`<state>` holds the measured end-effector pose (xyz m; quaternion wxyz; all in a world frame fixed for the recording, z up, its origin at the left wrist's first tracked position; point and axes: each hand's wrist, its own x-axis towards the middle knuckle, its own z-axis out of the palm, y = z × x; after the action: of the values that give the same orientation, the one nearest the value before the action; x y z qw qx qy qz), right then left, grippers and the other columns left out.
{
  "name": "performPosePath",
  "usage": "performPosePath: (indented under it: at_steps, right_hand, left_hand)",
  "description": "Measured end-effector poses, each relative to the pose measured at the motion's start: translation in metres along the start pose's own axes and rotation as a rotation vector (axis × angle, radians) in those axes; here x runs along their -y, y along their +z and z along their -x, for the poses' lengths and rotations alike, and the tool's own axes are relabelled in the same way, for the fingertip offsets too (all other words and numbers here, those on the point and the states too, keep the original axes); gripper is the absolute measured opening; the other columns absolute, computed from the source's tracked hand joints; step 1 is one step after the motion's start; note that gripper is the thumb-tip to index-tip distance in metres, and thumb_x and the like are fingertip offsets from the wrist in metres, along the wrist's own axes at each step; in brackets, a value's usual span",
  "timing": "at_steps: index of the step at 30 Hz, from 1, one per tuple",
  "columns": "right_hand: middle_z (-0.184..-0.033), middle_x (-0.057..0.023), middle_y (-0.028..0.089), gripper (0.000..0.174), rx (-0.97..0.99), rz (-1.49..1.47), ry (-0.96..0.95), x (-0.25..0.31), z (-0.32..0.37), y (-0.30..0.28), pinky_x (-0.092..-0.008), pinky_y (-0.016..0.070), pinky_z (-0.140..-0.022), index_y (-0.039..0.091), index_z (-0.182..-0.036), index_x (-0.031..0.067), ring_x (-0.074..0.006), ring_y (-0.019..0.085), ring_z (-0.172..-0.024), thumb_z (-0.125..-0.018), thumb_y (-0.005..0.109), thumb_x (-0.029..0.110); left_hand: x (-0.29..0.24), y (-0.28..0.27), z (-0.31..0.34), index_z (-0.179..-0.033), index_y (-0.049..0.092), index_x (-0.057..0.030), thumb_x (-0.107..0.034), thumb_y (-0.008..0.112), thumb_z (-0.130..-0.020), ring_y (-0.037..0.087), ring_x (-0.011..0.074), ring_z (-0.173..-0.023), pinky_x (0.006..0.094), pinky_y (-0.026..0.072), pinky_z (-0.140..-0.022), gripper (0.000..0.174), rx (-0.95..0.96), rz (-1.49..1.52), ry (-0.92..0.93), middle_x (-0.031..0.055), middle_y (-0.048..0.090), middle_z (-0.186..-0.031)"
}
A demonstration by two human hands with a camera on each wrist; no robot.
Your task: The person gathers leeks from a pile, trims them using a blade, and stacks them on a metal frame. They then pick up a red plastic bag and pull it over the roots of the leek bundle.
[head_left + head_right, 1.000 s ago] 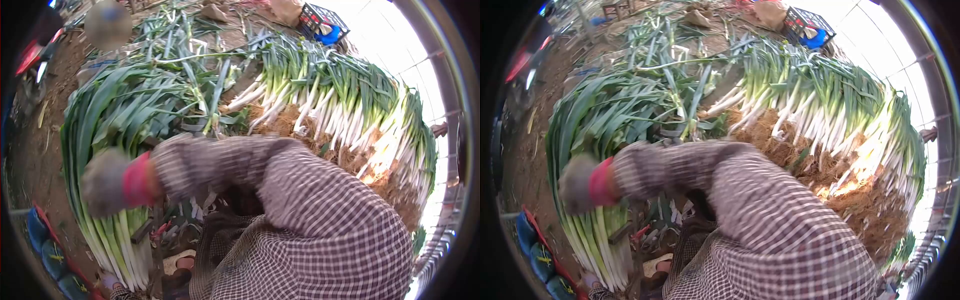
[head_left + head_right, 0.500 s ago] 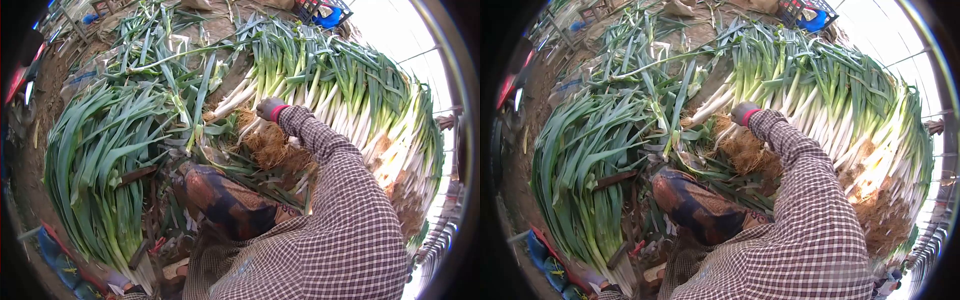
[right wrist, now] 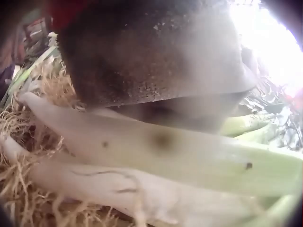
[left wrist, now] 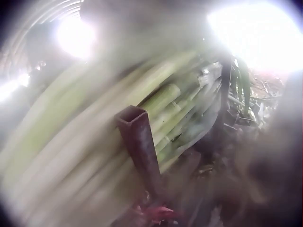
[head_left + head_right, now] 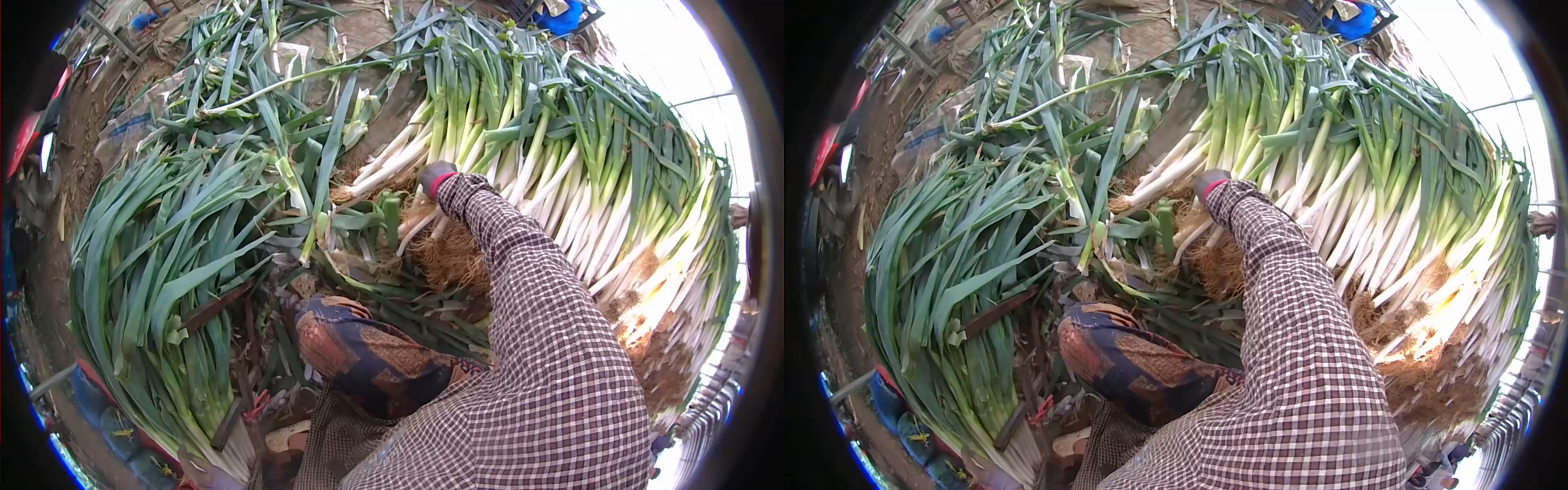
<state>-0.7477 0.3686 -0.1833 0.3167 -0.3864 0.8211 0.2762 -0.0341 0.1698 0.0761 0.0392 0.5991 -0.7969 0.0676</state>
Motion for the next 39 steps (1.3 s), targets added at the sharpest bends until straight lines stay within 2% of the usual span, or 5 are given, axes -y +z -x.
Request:
performPosePath:
  at_steps: [6, 21, 26, 33, 39]
  right_hand:
    - [-0.145, -0.0048, 0.047, 0.044, -0.005, 0.308, -0.08, 0.016, -0.024, -0.001, -0.051, 0.0459, -0.1, 0.05, -0.14, 0.0223, -0.0266, 0.05, -0.13, -0.096, 0.054, 0.019]
    - [-0.146, -0.0047, 0.048, 0.044, 0.167, 0.066, 0.041, 0.004, -0.027, 0.003, -0.0497, 0.0467, -0.101, 0.046, -0.144, 0.0243, -0.0246, 0.05, -0.131, -0.1, 0.047, 0.025]
    - [-0.117, -0.0021, 0.07, 0.027, -0.073, 0.142, 0.003, 0.012, 0.021, -0.043, -0.0512, 0.0568, -0.077, 0.072, -0.114, 0.0172, -0.0255, 0.067, -0.108, -0.091, 0.058, 0.017]
    - [-0.12, -0.0081, 0.068, 0.03, -0.259, 0.158, 0.009, -0.035, 0.053, -0.123, -0.0428, 0.0553, -0.087, 0.067, -0.12, 0.0152, -0.0277, 0.066, -0.108, -0.094, 0.053, 0.02]
    - [-0.106, -0.0135, 0.07, 0.04, -0.744, -0.441, -0.435, -0.064, 0.095, -0.214, -0.0382, 0.0512, -0.087, 0.066, -0.116, 0.0138, -0.0285, 0.067, -0.097, -0.086, 0.064, 0.04]
  left_hand:
    - [0.015, 0.017, 0.013, -0.12, 0.065, -0.0008, -0.021, 0.054, -0.097, 0.061, 0.0348, -0.109, 0.039, 0.0464, -0.098, 0.033, -0.092, -0.07, 0.162, 0.0199, 0.066, -0.116]
    - [-0.037, -0.013, 0.014, -0.118, 0.066, -0.0004, -0.023, 0.054, -0.098, 0.061, 0.0345, -0.108, 0.037, 0.0462, -0.099, 0.033, -0.033, 0.12, 0.157, 0.0209, 0.066, -0.113]
    - [-0.045, -0.024, 0.022, -0.118, 0.065, 0.0007, -0.025, 0.053, -0.098, 0.061, 0.0344, -0.109, 0.0368, 0.0462, -0.098, 0.035, -0.02, 0.179, 0.153, 0.0218, 0.065, -0.115]
    - [0.026, 0.026, 0.045, -0.117, 0.062, 0.0046, -0.005, 0.049, -0.095, 0.057, 0.0353, -0.116, 0.0432, 0.0426, -0.102, 0.027, -0.058, 0.277, 0.16, 0.0193, 0.062, -0.121]
    - [0.01, 0.029, 0.052, -0.113, 0.064, 0.004, -0.001, 0.051, -0.093, 0.057, 0.0357, -0.115, 0.0439, 0.0441, -0.1, 0.024, -0.177, 0.441, 0.121, 0.0192, 0.064, -0.116]
